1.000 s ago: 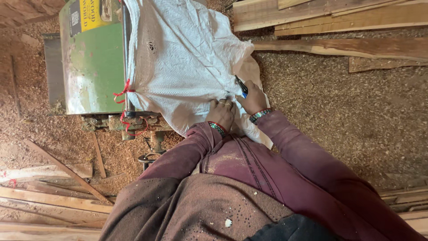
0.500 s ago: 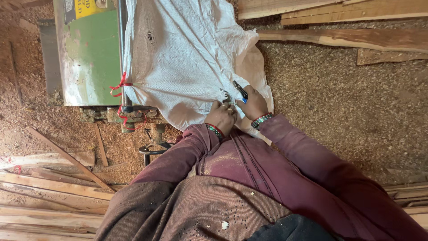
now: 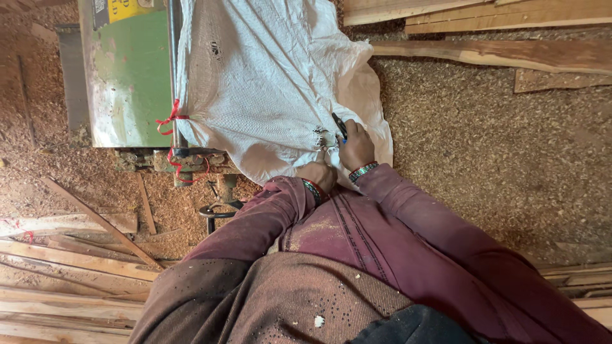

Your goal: The person uses pliers to cut the red zip ties securing a white cloth bag to the chute of a thickness planer, then pulls the cloth bag free from the machine with help from another person and steps back holding the pliers.

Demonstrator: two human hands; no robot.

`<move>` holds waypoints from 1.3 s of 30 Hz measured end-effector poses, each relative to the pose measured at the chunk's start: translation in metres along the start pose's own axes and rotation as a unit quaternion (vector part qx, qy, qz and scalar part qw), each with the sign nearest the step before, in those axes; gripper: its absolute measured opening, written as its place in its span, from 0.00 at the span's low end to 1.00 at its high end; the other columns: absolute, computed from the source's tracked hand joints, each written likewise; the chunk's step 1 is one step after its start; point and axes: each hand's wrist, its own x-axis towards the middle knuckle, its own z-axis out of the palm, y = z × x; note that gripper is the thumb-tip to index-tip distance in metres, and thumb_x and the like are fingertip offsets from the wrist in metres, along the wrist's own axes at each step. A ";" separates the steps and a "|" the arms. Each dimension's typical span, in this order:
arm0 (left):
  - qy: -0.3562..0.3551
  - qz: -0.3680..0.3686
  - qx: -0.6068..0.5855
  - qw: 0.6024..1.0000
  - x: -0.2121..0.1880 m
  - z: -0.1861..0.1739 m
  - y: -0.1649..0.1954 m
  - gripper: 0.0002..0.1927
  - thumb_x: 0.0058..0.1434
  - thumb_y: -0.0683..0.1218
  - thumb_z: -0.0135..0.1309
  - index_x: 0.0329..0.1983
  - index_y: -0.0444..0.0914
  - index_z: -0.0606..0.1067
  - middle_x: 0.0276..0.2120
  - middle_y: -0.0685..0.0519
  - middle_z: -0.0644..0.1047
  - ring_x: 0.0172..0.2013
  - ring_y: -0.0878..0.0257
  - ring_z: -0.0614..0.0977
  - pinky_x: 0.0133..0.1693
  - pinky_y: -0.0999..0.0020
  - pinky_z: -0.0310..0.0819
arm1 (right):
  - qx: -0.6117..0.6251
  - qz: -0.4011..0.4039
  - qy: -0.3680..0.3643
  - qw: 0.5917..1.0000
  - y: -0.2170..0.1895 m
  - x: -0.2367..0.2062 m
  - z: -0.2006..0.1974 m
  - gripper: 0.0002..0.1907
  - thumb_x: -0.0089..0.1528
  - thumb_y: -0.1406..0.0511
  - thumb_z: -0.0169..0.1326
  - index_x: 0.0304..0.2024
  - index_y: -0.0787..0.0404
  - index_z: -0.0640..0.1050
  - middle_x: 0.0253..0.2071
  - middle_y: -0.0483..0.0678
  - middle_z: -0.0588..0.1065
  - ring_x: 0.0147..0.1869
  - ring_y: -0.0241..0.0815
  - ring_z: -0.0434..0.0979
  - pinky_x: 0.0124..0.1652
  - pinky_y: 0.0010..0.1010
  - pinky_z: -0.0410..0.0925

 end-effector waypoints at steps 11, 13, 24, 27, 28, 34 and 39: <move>-0.058 0.038 -0.021 0.997 -0.017 -0.045 0.014 0.19 0.65 0.46 0.46 0.59 0.43 0.72 0.64 0.44 0.68 0.64 0.45 0.69 0.60 0.47 0.65 | 0.041 0.000 -0.019 0.999 0.002 0.000 0.006 0.18 0.53 0.75 0.51 0.46 0.65 0.70 0.43 0.64 0.76 0.49 0.71 0.74 0.46 0.56 0.67; -0.042 0.045 -0.021 0.998 -0.013 -0.041 0.009 0.22 0.63 0.45 0.47 0.62 0.43 0.71 0.68 0.42 0.64 0.69 0.45 0.64 0.65 0.48 0.59 | 0.047 0.001 -0.021 0.999 0.003 0.001 0.005 0.17 0.54 0.76 0.51 0.47 0.65 0.70 0.44 0.64 0.76 0.49 0.70 0.74 0.46 0.55 0.68; -0.014 0.027 -0.020 0.999 -0.024 -0.011 -0.016 0.22 0.67 0.48 0.45 0.65 0.44 0.70 0.70 0.40 0.64 0.68 0.47 0.66 0.68 0.51 0.56 | 0.137 -0.015 -0.040 0.990 0.025 0.005 -0.008 0.15 0.61 0.68 0.61 0.45 0.67 0.71 0.40 0.64 0.76 0.46 0.69 0.75 0.42 0.51 0.67; -0.014 0.020 -0.027 0.999 -0.024 -0.015 -0.011 0.23 0.64 0.48 0.47 0.64 0.45 0.71 0.68 0.43 0.65 0.67 0.48 0.68 0.65 0.50 0.57 | 0.156 0.025 -0.038 0.987 0.031 -0.001 -0.017 0.18 0.61 0.64 0.64 0.46 0.66 0.71 0.36 0.60 0.76 0.41 0.62 0.77 0.39 0.46 0.68; 0.014 0.030 -0.033 0.999 -0.024 -0.018 -0.010 0.24 0.63 0.47 0.47 0.64 0.44 0.71 0.67 0.42 0.66 0.64 0.48 0.71 0.63 0.51 0.60 | 0.163 0.041 -0.034 0.985 0.031 -0.003 -0.020 0.20 0.60 0.62 0.64 0.47 0.65 0.72 0.35 0.58 0.76 0.39 0.59 0.78 0.39 0.45 0.69; 0.080 0.068 -0.062 0.993 -0.024 -0.041 0.001 0.19 0.64 0.44 0.47 0.58 0.41 0.73 0.54 0.46 0.76 0.45 0.49 0.83 0.47 0.55 0.76 | 0.178 0.034 -0.012 0.983 0.033 -0.023 -0.034 0.20 0.61 0.60 0.66 0.45 0.64 0.72 0.34 0.53 0.76 0.36 0.50 0.77 0.37 0.39 0.69; 0.076 0.078 -0.054 0.993 -0.021 -0.057 0.005 0.16 0.63 0.44 0.48 0.53 0.41 0.76 0.42 0.47 0.80 0.38 0.48 0.84 0.39 0.54 0.78 | 0.202 0.050 0.011 0.978 0.043 -0.035 -0.042 0.14 0.60 0.64 0.64 0.44 0.63 0.77 0.34 0.50 0.77 0.36 0.44 0.78 0.38 0.35 0.71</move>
